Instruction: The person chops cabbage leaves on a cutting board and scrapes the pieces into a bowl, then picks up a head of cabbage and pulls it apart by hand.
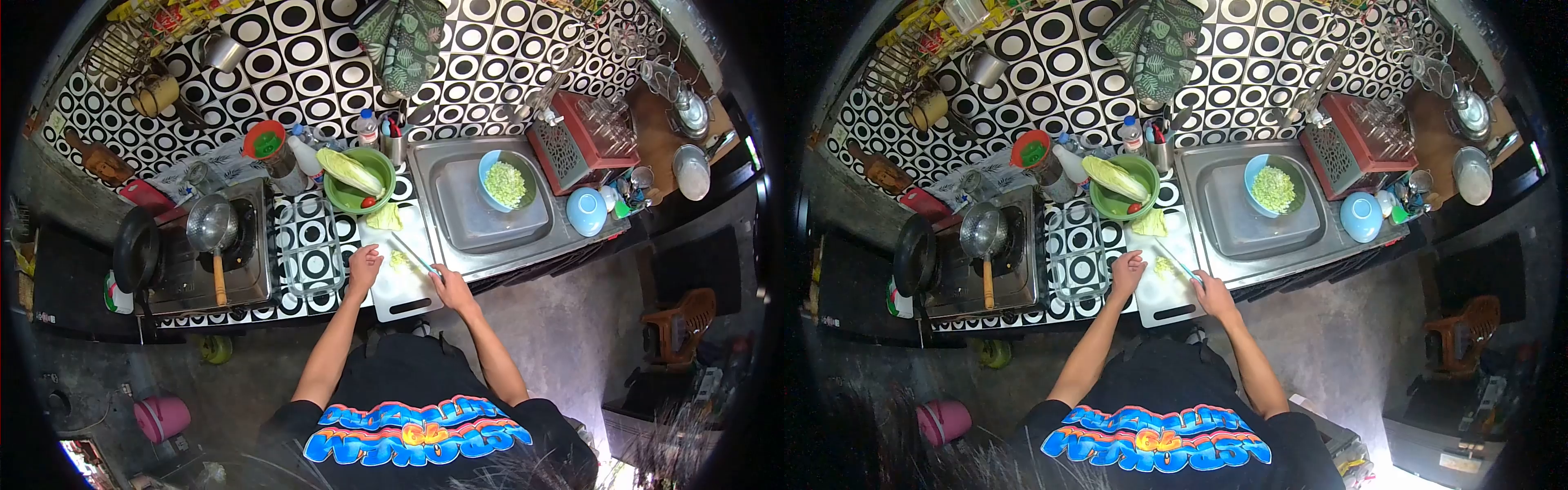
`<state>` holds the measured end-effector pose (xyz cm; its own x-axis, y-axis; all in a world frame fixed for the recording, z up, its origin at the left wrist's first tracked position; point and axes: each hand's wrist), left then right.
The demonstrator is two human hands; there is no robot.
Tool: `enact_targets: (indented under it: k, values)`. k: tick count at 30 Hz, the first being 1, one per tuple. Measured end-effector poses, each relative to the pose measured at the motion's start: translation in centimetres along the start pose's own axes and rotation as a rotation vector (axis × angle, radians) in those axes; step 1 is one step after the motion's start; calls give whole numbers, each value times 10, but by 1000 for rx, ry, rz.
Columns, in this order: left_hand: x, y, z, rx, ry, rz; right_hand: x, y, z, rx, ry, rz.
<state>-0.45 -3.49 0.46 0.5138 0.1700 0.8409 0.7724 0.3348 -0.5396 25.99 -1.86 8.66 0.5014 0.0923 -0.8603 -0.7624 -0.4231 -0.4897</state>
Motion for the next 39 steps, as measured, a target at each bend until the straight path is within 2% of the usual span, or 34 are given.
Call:
enact_targets:
  k: [3, 6, 9, 12, 16, 19, 22, 23, 25, 31, 34, 39]
  values:
    - [9, -3, -2, 53, 22, -9, -13, -13, 4, -46, 22, -66]
    - [24, -10, -5, 165, 152, 58, -16, -22, 7, -101, -17, -61]
    - [34, -19, -5, 228, 366, 195, -15, -29, 9, -182, -48, -35]
    - [25, -26, -7, -14, 296, 156, -10, -35, 9, -232, -141, -35]
    - [16, -27, -18, -73, 215, 90, -3, -38, 6, -258, -238, -9]
    - [13, -30, -28, -72, 249, 121, -10, -39, -2, -330, -103, -1]
    - [13, -32, -34, -137, 175, 166, 0, -27, -12, -278, -221, 13]
    - [14, -32, -36, -133, 160, 162, 3, -25, -15, -310, -136, 21]
    - [17, -32, -38, -126, 130, 154, 3, -22, -19, -273, -148, -28]
    - [16, -31, -36, -115, 382, 176, -3, -34, -3, -260, -221, -238]
    - [18, -31, -32, -83, 436, 205, -7, -36, 8, -233, -267, -290]
    - [21, -28, -34, -133, 411, 241, -1, -44, 28, -188, -390, -341]
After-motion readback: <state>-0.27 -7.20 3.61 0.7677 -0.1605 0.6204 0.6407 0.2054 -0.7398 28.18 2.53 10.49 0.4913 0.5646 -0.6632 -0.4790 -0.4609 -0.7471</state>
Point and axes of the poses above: each hand's wrist, its own z-axis towards the middle knuckle, its own y-axis out of the palm, x = y × z, and after that the axes turned 12 degrees about z, right-handed
